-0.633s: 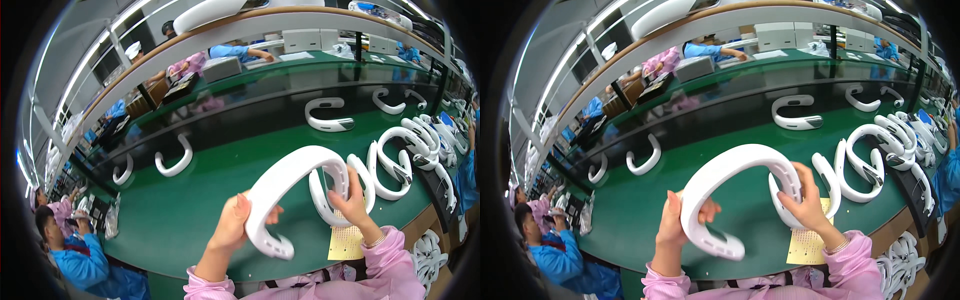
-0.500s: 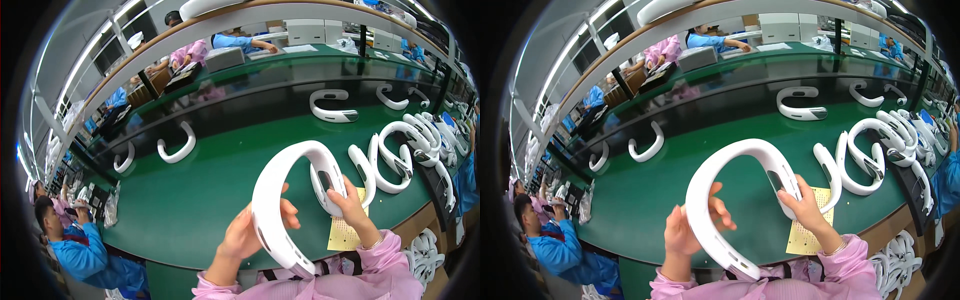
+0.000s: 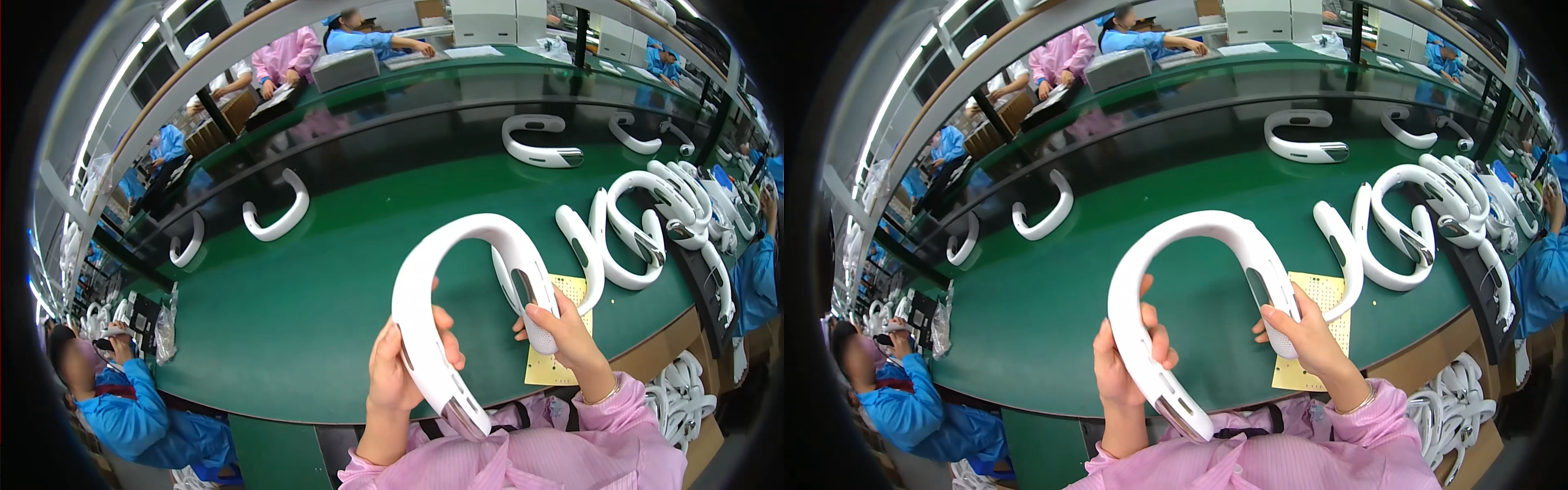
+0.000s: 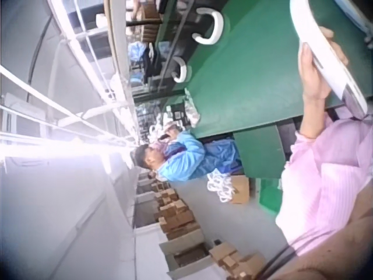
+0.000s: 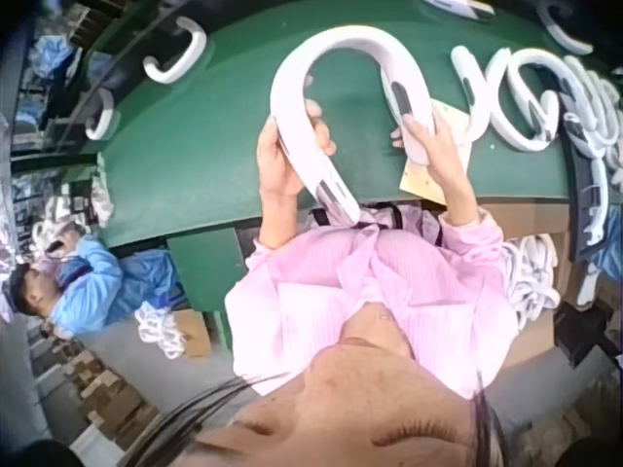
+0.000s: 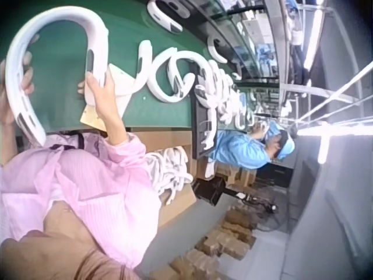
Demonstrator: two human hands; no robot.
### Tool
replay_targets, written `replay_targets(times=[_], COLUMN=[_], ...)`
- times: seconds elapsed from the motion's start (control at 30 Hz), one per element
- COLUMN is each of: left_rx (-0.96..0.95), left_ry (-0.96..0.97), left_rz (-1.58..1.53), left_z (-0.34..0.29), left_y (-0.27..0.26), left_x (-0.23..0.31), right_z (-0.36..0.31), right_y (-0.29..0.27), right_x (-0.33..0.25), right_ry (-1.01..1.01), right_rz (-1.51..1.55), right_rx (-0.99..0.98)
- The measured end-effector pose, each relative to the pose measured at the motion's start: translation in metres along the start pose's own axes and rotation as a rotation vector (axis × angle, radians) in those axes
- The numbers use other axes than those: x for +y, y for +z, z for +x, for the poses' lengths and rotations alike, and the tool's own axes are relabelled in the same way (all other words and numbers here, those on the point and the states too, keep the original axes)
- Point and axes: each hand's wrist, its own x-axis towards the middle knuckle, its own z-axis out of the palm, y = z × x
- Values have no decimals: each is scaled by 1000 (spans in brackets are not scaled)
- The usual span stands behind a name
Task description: Inspecting and assembling white plastic neck fans at an industrial assembly line workstation.
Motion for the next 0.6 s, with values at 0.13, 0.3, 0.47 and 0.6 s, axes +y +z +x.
replay_targets(times=[0.13, 0.3, 0.47, 0.6], left_rx=[72, 235, 277, 274], left_ry=[-51, -32, -63, -85], left_rz=[120, 259, 395, 432], left_z=[14, 28, 32, 32], left_y=[27, 71, 80, 82], left_x=[1, -1, -5, -5], right_z=[2, 10, 15, 20], right_y=[-1, 7, 6, 6], right_x=[1, 13, 22, 30], right_ry=[119, 255, 289, 300], right_rz=[91, 228, 296, 304], right_rx=[-34, -104, -164, -189])
